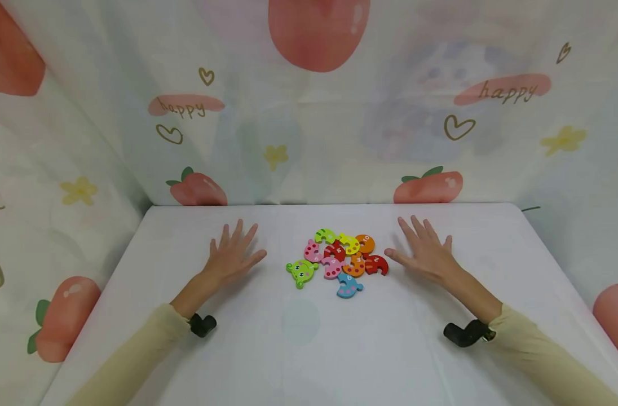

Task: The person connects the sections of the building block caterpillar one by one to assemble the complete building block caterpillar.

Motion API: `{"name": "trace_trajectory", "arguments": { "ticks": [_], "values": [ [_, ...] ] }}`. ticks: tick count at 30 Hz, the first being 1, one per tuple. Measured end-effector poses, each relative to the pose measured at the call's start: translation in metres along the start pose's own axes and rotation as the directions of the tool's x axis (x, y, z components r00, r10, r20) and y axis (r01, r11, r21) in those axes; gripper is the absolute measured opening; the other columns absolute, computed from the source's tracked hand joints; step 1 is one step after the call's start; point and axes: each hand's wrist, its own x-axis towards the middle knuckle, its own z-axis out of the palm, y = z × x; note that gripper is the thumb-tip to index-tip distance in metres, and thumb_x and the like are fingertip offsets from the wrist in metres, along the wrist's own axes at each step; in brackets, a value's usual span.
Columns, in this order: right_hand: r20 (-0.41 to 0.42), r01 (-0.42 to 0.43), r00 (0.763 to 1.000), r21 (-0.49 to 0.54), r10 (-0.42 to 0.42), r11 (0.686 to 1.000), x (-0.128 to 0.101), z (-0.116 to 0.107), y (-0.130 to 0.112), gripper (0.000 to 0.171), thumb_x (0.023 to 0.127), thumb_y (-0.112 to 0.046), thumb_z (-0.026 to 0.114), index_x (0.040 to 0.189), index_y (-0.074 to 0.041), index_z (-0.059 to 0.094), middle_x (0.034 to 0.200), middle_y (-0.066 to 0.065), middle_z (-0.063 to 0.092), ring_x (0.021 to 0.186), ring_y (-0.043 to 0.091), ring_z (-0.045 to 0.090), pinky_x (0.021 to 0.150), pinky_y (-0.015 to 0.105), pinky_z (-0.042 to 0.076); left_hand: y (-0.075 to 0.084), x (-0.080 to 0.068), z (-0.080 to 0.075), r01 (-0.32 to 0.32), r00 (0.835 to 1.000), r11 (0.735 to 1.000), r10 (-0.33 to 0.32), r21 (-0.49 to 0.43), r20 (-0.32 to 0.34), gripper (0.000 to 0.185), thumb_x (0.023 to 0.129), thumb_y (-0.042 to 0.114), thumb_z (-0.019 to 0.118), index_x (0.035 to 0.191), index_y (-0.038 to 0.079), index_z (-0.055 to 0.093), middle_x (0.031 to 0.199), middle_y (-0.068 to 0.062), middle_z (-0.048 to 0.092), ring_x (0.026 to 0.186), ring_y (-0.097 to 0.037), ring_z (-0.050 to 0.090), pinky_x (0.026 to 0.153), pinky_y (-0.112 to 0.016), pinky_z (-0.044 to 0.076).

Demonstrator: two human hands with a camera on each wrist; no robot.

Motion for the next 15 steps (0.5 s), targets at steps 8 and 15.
{"name": "trace_trajectory", "arguments": {
  "ticks": [8, 15],
  "values": [
    [-0.062, 0.372, 0.928, 0.214, -0.367, 0.903, -0.006, 0.015, -0.009, 0.061, 0.083, -0.036, 0.066, 0.135, -0.013, 0.045, 0.139, 0.010, 0.045, 0.128, 0.029, 0.042, 0.096, 0.051, 0.045, 0.036, -0.013, 0.011, -0.192, 0.975, 0.975, 0.203, -0.113, 0.092, 0.073, 0.084, 0.058, 0.053, 0.145, 0.038, 0.019, 0.150, 0.000, 0.030, 0.138, -0.023, 0.030, 0.103, -0.050, 0.039],
    [-0.025, 0.502, 0.864, 0.085, -0.502, 0.860, -0.009, 0.023, -0.012, 0.040, 0.081, -0.029, 0.069, 0.119, -0.017, 0.062, 0.126, 0.003, 0.057, 0.116, 0.022, 0.051, 0.090, 0.041, 0.050, 0.066, -0.013, 0.014, -0.346, 0.930, 0.938, 0.344, -0.015, 0.131, 0.050, 0.081, 0.054, 0.060, 0.127, 0.035, 0.054, 0.128, 0.002, 0.053, 0.118, -0.016, 0.049, 0.088, -0.037, 0.052]
  ]
}}
